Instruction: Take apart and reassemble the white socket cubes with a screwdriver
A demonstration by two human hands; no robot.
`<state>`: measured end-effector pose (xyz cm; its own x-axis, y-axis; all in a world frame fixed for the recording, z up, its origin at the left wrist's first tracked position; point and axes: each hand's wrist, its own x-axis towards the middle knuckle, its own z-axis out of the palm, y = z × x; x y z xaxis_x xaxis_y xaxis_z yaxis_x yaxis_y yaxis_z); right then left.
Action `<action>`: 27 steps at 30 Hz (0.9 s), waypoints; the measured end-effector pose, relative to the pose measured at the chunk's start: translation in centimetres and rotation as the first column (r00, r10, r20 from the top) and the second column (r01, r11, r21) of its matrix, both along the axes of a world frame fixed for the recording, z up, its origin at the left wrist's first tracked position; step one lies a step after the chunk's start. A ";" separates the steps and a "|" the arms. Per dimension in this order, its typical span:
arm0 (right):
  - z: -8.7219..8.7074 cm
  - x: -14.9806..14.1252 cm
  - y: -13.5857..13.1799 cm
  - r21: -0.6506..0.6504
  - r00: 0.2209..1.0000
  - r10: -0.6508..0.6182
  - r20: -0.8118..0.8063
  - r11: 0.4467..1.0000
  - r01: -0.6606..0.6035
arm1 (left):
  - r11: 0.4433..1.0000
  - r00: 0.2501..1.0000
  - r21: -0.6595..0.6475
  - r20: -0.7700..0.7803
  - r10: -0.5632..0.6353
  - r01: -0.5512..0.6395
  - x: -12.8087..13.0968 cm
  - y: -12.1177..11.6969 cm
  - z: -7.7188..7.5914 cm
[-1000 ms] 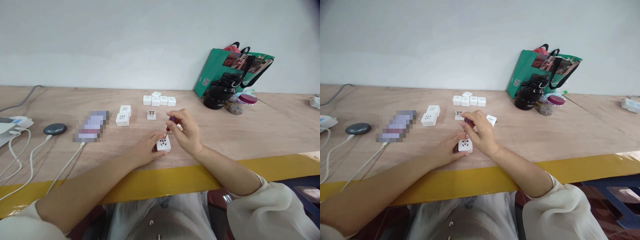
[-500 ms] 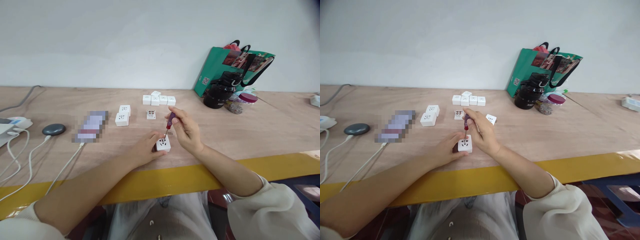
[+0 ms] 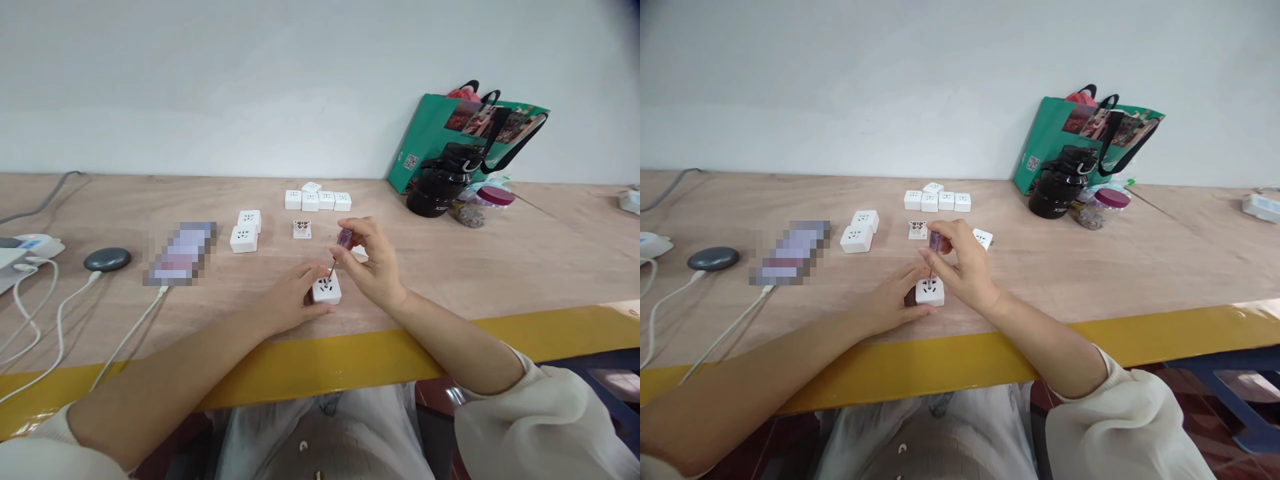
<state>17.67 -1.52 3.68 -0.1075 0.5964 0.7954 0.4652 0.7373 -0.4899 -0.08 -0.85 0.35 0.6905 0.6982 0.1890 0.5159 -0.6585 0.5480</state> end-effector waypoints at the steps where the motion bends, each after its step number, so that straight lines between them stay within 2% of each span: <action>1: 0.0 0.0 0.0 0.022 1.000 -0.027 0.013 0.999 0.027 | 1.000 1.000 0.013 0.006 -0.006 0.006 0.0 0.0 0.0; 3: 0.0 0.0 0.0 0.012 1.000 -0.021 0.000 1.000 0.021 | 0.999 1.000 0.035 0.019 -0.011 0.010 0.0 0.0 -0.1; 7: -0.4 -0.1 -0.1 -0.077 0.995 0.064 -0.072 0.995 -0.069 | 0.999 1.000 0.031 0.025 -0.008 0.007 0.0 0.0 -0.2; 12: -0.2 0.0 -0.1 0.012 1.000 -0.013 -0.012 1.000 0.013 | 1.000 0.999 0.020 0.039 -0.011 0.011 0.0 0.0 -0.3; 18: -0.5 0.0 -0.1 0.011 0.998 0.057 0.037 0.998 -0.058 | 0.999 0.998 0.048 0.065 -0.027 0.024 0.0 0.0 -0.4; 23: -0.7 -0.1 0.1 0.071 0.997 -0.040 0.065 0.997 0.035 | 0.996 0.995 0.081 0.085 -0.043 0.036 0.0 0.2 -0.6; 27: -0.8 -0.2 -0.1 -0.002 0.998 0.061 -0.011 0.998 -0.061 | 0.995 0.993 0.090 0.110 -0.048 0.038 0.0 0.2 -0.7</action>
<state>17.47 -1.59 2.92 -0.1351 0.5907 0.7955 0.4146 0.7629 -0.4961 -0.05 -0.62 -0.36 0.6906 0.6457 0.3258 0.4249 -0.7268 0.5397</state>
